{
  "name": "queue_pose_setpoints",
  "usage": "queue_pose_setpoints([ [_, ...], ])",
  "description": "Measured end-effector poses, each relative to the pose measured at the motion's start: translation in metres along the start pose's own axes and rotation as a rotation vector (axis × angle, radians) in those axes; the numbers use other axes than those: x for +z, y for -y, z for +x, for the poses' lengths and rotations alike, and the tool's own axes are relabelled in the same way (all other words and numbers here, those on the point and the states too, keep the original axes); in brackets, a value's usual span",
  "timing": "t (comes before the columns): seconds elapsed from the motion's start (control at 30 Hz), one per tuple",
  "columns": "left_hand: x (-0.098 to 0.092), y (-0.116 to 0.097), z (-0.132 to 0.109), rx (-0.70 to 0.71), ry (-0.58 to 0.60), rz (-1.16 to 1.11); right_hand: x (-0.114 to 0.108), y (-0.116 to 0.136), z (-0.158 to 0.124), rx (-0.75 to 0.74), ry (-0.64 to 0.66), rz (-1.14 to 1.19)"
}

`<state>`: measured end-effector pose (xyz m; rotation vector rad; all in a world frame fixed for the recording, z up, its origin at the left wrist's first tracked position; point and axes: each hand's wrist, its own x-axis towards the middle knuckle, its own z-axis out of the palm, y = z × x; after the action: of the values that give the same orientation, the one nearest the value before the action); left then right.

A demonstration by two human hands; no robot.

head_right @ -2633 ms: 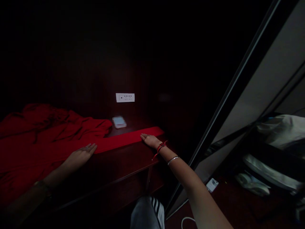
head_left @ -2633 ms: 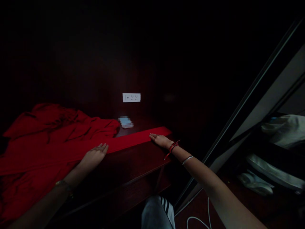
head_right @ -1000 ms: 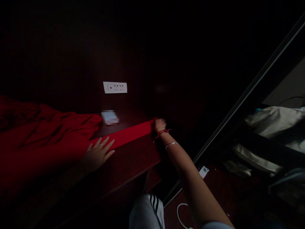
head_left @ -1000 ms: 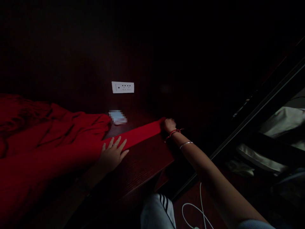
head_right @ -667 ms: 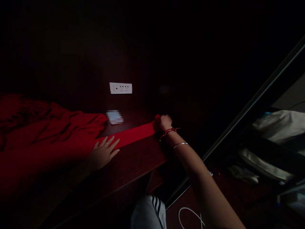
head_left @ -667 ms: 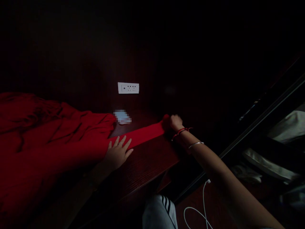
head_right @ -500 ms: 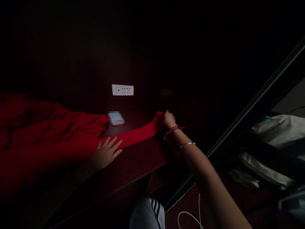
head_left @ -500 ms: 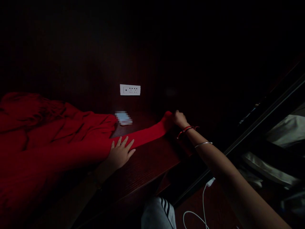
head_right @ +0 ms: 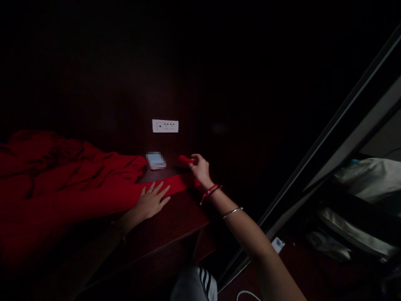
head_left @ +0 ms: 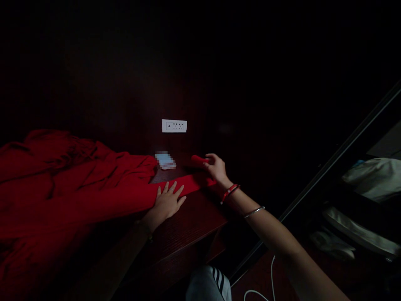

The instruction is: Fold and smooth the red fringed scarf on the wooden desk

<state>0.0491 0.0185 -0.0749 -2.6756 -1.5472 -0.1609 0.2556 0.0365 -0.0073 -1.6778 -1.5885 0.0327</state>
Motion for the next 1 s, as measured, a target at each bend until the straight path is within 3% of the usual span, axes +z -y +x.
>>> queue_pose_setpoints([
  [0.1,-0.003,0.004,-0.004,0.023,-0.021,0.009,0.038,0.017,-0.04,-0.18,0.136,-0.051],
  [0.2,-0.007,0.014,-0.014,0.019,-0.059,0.037,0.058,0.022,-0.065,-0.329,0.276,-0.17],
  [0.33,-0.008,0.023,-0.02,-0.042,-0.069,0.072,0.052,0.016,-0.071,-0.391,0.316,-0.314],
  [0.53,-0.006,0.021,-0.017,-0.056,-0.035,0.049,0.042,-0.009,-0.07,-0.313,0.421,-0.451],
  [0.7,-0.003,0.023,-0.019,-0.05,-0.03,0.037,0.046,-0.015,-0.073,-0.328,0.401,-0.49],
  [1.0,-0.016,0.024,-0.018,-0.004,0.005,0.053,0.041,-0.02,-0.056,-0.519,0.418,-0.64],
])
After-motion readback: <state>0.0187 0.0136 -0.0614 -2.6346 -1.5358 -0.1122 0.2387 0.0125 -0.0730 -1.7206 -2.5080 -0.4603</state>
